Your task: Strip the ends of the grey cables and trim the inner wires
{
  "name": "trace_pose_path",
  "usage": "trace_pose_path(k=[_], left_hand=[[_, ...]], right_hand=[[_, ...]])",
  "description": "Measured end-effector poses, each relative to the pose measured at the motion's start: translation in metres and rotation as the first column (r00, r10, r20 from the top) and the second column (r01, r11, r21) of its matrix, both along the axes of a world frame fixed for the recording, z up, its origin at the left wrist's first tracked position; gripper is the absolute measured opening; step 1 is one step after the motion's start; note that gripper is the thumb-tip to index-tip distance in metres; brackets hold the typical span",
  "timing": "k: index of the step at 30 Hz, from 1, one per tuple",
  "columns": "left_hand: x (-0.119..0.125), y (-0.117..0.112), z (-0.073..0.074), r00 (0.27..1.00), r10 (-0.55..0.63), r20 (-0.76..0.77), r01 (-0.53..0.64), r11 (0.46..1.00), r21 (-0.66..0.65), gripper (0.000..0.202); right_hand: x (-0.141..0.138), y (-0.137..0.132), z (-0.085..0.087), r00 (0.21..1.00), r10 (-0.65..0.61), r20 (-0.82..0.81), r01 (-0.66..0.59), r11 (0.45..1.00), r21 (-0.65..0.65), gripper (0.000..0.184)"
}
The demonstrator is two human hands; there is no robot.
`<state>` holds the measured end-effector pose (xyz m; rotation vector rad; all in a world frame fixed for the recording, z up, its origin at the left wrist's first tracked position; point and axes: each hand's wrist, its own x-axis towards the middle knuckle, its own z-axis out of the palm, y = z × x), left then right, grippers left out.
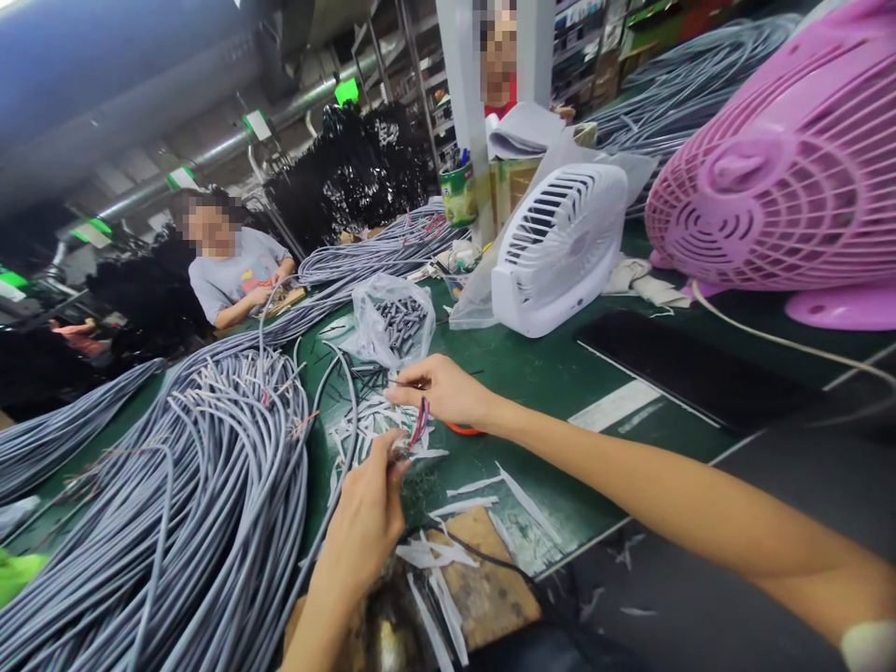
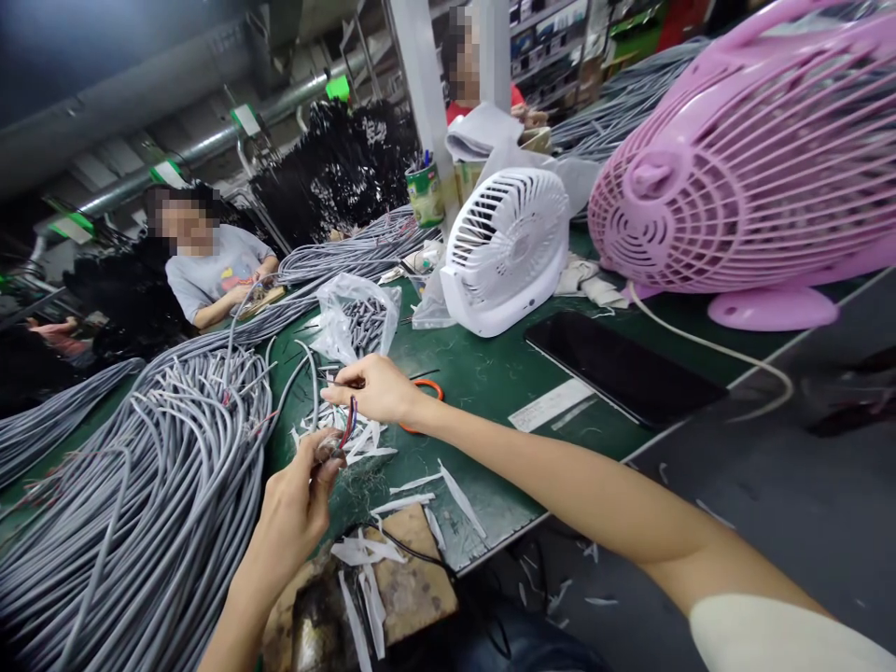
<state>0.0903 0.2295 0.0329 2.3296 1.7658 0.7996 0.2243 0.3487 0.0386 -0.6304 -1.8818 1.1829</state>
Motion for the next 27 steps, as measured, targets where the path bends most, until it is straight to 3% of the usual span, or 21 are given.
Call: trace_pose_path(k=[2,4,7,9,11,14,19,25,27], left_hand=[[0.0,0.0,0.0,1.0,-0.024,-0.002,0.024,1.0,0.015,0.023],[0.0,0.002,0.001,0.999,-0.044,-0.012,0.045,0.997,0.056,0.024],[-0.001,0.004,0.003,0.999,-0.05,-0.009,0.051,0.99,0.135,0.027],[-0.002,0.006,0.005,0.999,-0.047,0.008,0.045,0.984,0.174,0.027],[-0.004,0.006,0.007,0.999,-0.042,0.028,0.035,0.976,0.217,0.026],[-0.007,0.006,0.009,0.998,-0.02,0.061,0.002,0.956,0.295,0.023],[-0.015,0.005,0.007,0.992,-0.039,0.121,-0.014,0.91,0.414,0.025],[-0.022,0.006,0.005,0.953,-0.151,0.264,-0.004,0.861,0.508,0.029],[-0.024,0.005,0.007,0.946,-0.167,0.277,-0.011,0.84,0.542,0.03]], right_hand=[[0.003,0.003,0.002,0.997,-0.025,0.071,0.023,0.999,0.027,0.037],[0.01,0.006,0.008,0.954,-0.116,0.275,0.082,0.988,0.132,0.033],[0.022,0.009,0.016,0.706,-0.187,0.683,-0.021,0.958,0.285,0.029],[0.026,0.009,0.018,0.545,-0.158,0.824,-0.124,0.956,0.266,0.021],[0.026,0.008,0.016,0.466,-0.138,0.874,-0.141,0.964,0.227,0.013],[0.019,0.007,0.007,0.379,-0.175,0.909,-0.096,0.969,0.227,0.026],[0.014,0.011,-0.003,0.385,-0.254,0.888,-0.015,0.96,0.281,0.044],[0.02,0.012,0.01,0.488,-0.363,0.793,0.059,0.921,0.386,0.019],[0.02,0.009,0.016,0.595,-0.345,0.726,0.045,0.916,0.399,0.014]])
